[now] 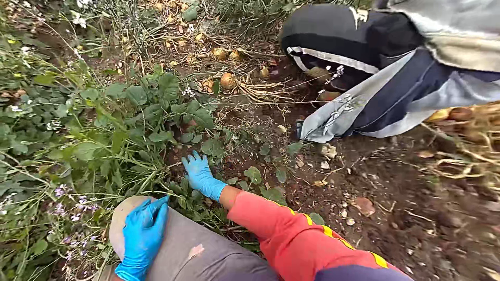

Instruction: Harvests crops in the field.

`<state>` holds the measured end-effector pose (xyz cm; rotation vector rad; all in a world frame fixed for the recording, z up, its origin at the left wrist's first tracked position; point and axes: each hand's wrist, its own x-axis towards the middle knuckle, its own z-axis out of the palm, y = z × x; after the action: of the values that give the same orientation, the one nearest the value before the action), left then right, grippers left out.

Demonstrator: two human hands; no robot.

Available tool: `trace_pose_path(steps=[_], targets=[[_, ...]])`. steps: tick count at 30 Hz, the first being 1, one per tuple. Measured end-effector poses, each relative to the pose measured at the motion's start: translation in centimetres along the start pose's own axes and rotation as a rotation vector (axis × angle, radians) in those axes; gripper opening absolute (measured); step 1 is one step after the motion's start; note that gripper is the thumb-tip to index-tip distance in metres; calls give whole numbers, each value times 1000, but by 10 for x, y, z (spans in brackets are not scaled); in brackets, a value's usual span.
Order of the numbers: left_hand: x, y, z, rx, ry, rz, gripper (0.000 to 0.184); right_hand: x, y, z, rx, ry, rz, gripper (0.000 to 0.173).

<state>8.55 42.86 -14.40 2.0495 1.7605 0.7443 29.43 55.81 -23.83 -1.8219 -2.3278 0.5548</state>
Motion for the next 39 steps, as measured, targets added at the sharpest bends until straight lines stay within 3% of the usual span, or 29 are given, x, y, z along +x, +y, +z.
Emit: trace_pose_path(steps=[4, 6, 8, 10, 14, 16, 18, 20, 24, 26, 29, 37, 39], targets=[[-1, 0, -2, -2, -16, -6, 33, 9, 4, -9, 104, 149, -1, 51], [-1, -1, -2, 3, -10, -1, 33, 47, 8, -21, 80, 296, 50, 57], [-1, -1, 0, 10, -8, -2, 33, 92, 10, -36, 52, 320, 136, 76], [0, -2, 2, 18, -6, -5, 32, 134, 7, -50, 44, 202, 196, 95], [0, -4, 3, 30, -6, -21, 30, 186, -26, -60, 166, -107, 187, 75], [0, -4, 5, 41, -2, -24, 29, 200, -52, -52, 153, -111, 111, 79], [0, -3, 7, 56, -10, -13, 29, 204, -77, -36, 184, -86, 49, 98], [3, 0, 11, 78, -22, 12, 29, 199, -100, -23, 174, -76, -38, 106], [10, 6, 12, 145, -69, 40, 33, 182, -161, -16, 67, -219, -203, 87], [10, 8, 11, 164, -86, 39, 35, 174, -179, -1, 76, -280, -245, 86], [11, 9, 10, 173, -91, 43, 36, 162, -182, 12, 67, -320, -294, 83], [9, 6, 7, 207, -89, 85, 36, 124, -184, 16, 0, -574, -357, 46], [10, 7, 5, 187, -96, 105, 34, 127, -180, 25, 29, -585, -351, 60]])
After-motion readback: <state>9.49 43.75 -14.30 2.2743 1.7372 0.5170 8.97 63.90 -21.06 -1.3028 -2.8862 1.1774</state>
